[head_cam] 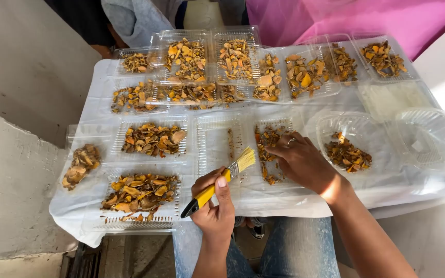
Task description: Sorting and cleaning dried turmeric pieces in plastic containers using a brush and hands.
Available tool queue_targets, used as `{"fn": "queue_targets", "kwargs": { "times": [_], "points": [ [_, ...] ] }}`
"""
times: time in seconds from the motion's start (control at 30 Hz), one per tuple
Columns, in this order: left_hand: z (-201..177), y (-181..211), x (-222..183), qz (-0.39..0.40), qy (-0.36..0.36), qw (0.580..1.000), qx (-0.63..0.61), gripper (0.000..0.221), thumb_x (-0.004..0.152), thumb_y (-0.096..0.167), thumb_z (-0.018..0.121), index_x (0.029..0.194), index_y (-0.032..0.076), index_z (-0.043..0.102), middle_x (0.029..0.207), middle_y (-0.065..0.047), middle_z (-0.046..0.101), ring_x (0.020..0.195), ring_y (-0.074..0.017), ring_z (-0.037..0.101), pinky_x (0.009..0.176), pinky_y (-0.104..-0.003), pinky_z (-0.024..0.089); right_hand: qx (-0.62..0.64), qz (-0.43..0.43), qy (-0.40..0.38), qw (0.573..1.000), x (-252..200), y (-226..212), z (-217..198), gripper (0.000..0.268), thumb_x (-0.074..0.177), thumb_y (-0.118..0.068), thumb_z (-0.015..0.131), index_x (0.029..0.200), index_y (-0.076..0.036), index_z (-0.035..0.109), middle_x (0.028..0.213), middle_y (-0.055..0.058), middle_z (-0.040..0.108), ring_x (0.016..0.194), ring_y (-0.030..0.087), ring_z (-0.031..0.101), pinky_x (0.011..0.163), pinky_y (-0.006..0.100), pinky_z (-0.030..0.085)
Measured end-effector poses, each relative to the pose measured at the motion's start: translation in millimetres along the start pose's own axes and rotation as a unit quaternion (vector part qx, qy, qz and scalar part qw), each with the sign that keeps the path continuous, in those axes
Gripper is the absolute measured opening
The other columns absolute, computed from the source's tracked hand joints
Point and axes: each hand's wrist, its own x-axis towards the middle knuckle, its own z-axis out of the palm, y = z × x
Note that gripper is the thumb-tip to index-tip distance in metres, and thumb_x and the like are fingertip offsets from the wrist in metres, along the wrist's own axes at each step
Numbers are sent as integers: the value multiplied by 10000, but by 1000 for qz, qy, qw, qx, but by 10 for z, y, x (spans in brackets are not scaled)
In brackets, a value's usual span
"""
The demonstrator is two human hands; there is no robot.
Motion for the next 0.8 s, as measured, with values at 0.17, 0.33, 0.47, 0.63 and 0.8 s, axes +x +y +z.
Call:
{"fn": "queue_targets", "kwargs": {
  "times": [0.17,0.33,0.47,0.63,0.8],
  "points": [
    [-39,39,42,-22,10,1000,-11,161,1017,107,615,1083,-40,620,1040,-184,725,945,-265,755,822,-314,655,11,58,-73,996,97,-33,-43,227,953,-237,616,1130,-172,741,1077,63,667,1187,333,556,988,504,430],
    [11,74,66,-28,-12,999,-26,155,1028,118,604,1081,-27,617,1051,-165,714,940,-240,742,821,-306,633,38,52,-47,997,74,-27,-104,77,915,-192,687,874,-134,717,902,29,705,936,271,620,951,429,422],
    [153,33,32,-13,-33,999,-30,137,1032,101,592,1071,-29,609,1032,-161,703,923,-239,729,816,-311,616,150,70,74,983,-19,-106,-247,79,900,-167,736,958,-124,767,888,32,740,854,235,657,822,391,471],
    [392,-41,-58,49,-18,995,-85,99,1025,62,599,1072,-17,562,987,-159,683,936,-307,746,811,-352,667,260,139,155,943,-136,-161,-238,97,892,-164,765,954,-90,760,887,48,716,866,190,656,827,321,479],
    [382,3,-50,51,-35,994,-87,91,1028,42,580,1080,-29,558,983,-181,688,928,-303,750,802,-343,665,535,226,161,798,-201,-35,-102,125,961,-132,686,943,-13,721,797,51,669,731,133,569,695,279,444]
  ]
}}
